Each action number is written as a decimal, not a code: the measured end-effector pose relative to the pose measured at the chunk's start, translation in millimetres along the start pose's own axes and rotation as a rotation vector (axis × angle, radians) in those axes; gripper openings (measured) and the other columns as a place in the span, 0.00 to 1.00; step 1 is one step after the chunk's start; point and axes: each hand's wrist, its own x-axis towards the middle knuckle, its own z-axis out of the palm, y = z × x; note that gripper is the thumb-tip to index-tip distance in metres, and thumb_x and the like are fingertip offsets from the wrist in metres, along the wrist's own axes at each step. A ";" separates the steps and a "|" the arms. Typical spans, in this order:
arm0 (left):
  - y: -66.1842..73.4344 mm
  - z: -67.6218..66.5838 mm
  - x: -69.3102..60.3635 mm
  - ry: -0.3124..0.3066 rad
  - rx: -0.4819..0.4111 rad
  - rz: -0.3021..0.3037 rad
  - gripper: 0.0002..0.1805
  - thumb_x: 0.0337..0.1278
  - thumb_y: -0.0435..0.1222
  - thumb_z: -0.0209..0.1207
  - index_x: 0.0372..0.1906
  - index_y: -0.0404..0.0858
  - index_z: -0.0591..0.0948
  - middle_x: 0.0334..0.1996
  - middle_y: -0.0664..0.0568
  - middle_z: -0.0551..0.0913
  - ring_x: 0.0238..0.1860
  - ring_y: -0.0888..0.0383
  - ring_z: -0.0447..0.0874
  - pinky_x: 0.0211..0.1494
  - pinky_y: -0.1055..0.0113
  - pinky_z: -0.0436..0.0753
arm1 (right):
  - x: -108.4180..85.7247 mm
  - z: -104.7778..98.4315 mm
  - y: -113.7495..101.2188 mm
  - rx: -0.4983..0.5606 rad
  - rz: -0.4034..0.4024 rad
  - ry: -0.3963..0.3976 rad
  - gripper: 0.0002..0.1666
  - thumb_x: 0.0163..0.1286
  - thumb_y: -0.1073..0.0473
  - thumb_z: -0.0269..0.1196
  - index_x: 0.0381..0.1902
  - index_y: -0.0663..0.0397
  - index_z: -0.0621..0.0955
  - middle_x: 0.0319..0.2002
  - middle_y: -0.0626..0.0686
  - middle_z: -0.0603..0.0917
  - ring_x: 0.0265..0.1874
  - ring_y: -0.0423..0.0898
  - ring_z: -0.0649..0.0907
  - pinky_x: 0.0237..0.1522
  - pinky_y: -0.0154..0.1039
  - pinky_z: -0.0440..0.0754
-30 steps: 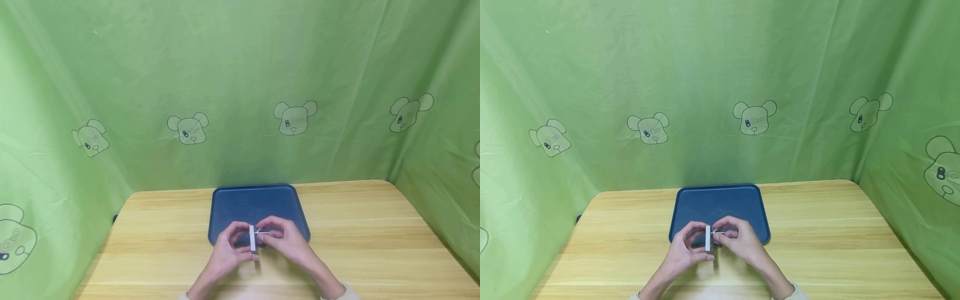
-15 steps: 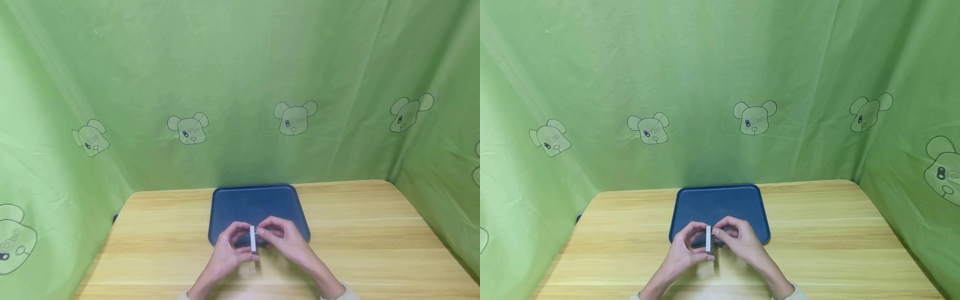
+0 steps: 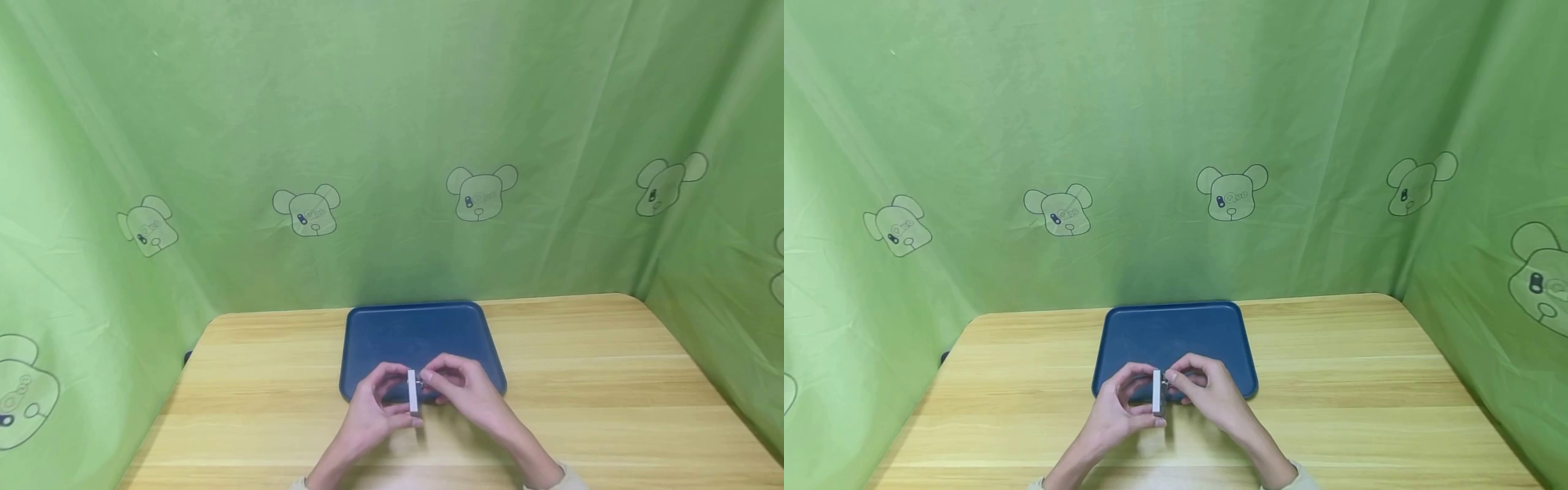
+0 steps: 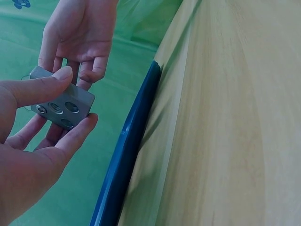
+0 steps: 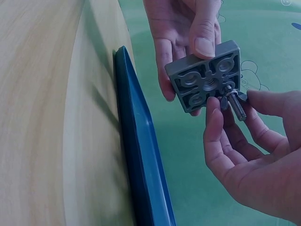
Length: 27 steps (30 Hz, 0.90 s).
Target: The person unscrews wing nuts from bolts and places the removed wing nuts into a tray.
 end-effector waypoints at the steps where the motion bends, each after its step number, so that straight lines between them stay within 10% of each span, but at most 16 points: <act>1: -0.1 -0.2 0.1 0.001 0.000 0.000 0.38 0.33 0.12 0.72 0.58 0.30 0.75 0.58 0.34 0.78 0.64 0.30 0.74 0.58 0.51 0.88 | -0.1 0.1 -0.4 0.002 -0.001 0.003 0.13 0.73 0.56 0.66 0.44 0.63 0.84 0.45 0.63 0.87 0.44 0.58 0.88 0.40 0.45 0.93; 27: 0.3 -1.7 0.5 0.016 0.013 0.008 0.38 0.33 0.13 0.73 0.58 0.30 0.75 0.59 0.33 0.78 0.64 0.32 0.75 0.58 0.55 0.89 | -0.8 1.7 -0.4 0.079 0.041 -0.019 0.22 0.69 0.63 0.69 0.56 0.72 0.80 0.50 0.67 0.86 0.49 0.67 0.86 0.48 0.38 0.92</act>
